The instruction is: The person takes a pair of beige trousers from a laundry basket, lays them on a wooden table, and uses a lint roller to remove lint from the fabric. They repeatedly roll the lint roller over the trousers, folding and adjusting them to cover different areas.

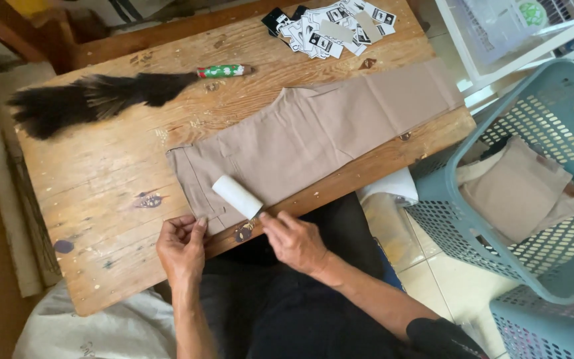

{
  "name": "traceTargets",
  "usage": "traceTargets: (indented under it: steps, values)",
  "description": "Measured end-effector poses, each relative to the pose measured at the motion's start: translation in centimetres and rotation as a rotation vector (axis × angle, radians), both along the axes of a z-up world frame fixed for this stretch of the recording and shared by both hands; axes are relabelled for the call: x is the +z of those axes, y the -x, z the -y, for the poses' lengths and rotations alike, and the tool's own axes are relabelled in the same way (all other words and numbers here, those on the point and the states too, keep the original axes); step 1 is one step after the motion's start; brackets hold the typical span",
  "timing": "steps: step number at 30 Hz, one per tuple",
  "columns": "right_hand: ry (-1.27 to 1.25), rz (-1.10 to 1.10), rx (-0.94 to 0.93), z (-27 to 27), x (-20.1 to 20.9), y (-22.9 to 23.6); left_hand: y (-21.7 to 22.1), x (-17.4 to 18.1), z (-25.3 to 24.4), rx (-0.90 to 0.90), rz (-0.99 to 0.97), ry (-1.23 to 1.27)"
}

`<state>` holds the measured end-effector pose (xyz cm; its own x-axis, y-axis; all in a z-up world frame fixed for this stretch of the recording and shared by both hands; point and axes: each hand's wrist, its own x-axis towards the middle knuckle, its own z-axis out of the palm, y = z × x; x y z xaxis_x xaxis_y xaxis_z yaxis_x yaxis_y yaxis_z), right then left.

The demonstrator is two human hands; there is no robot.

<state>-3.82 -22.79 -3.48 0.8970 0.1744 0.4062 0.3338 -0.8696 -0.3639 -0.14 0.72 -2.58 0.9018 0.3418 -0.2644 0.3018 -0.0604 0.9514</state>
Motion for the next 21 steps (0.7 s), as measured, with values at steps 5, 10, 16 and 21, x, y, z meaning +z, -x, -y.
traceTargets:
  steps: [5, 10, 16, 21]
  values:
    - [0.033, 0.059, -0.284, 10.5, -1.0, -2.2, -0.2, 1.7, 0.7, 0.027, 0.003, 0.057]
    - [-0.035, 0.001, -0.558, 14.1, 1.5, -1.5, 0.0, 2.5, 0.8, 0.016, 0.016, 0.086]
    - [-0.048, -0.022, -0.048, 0.9, -0.7, 1.4, 0.2, 1.3, 0.1, 0.018, -0.001, 0.128]
    - [-0.077, -0.056, 0.041, 1.6, 0.5, 0.6, 0.2, 0.9, 0.0, 0.019, -0.009, 0.137]
